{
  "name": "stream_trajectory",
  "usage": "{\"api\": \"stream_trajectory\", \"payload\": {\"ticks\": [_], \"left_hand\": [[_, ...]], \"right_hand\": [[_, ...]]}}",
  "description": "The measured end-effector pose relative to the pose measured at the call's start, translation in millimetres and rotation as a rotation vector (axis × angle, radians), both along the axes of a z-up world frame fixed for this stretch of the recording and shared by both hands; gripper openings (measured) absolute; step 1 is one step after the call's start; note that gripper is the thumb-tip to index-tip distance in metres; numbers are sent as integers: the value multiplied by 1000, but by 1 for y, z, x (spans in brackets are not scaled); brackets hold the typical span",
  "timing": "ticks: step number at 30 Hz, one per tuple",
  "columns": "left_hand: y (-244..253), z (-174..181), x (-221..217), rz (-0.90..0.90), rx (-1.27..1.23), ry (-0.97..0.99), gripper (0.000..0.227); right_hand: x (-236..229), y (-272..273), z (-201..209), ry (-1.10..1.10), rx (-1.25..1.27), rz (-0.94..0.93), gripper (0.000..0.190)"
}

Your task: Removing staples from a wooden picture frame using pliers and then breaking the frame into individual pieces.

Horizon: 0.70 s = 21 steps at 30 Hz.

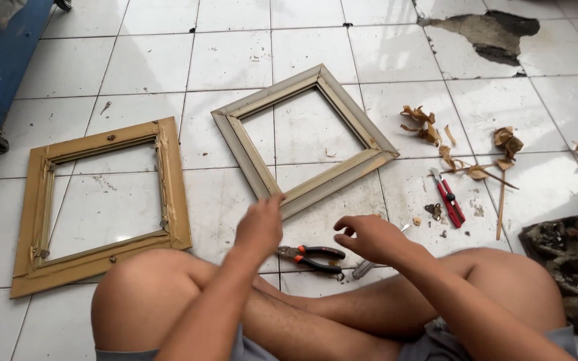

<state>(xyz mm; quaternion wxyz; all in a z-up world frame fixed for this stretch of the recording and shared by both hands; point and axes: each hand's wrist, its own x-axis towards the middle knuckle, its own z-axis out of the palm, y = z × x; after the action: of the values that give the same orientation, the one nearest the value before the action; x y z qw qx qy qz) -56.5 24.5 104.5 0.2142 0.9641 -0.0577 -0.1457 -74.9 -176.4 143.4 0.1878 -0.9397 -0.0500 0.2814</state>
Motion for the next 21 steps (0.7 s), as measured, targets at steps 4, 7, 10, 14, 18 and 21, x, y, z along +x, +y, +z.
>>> {"api": "stream_trajectory", "payload": {"ticks": [4,7,10,14,18,21], "left_hand": [[-22,-34,-7,-262,212,81,56],[-27,-46,-16,-362,311,-53,57],[-28,-54,-9,-410,376,-151,62],[-29,-67,10,-278,246,-79,56],[-42,-63,28,-166,40,-61,52],[-42,-59,29,-152,31,-3,51]], "right_hand": [[-6,-29,-50,-133,103,-232,31],[-17,-31,-67,-127,122,-296,32],[-18,-21,-50,-108,120,-284,30],[-15,-10,-49,-124,177,-272,29],[-10,4,-42,-130,233,-207,26],[-9,4,-54,-116,199,-158,25]]}}
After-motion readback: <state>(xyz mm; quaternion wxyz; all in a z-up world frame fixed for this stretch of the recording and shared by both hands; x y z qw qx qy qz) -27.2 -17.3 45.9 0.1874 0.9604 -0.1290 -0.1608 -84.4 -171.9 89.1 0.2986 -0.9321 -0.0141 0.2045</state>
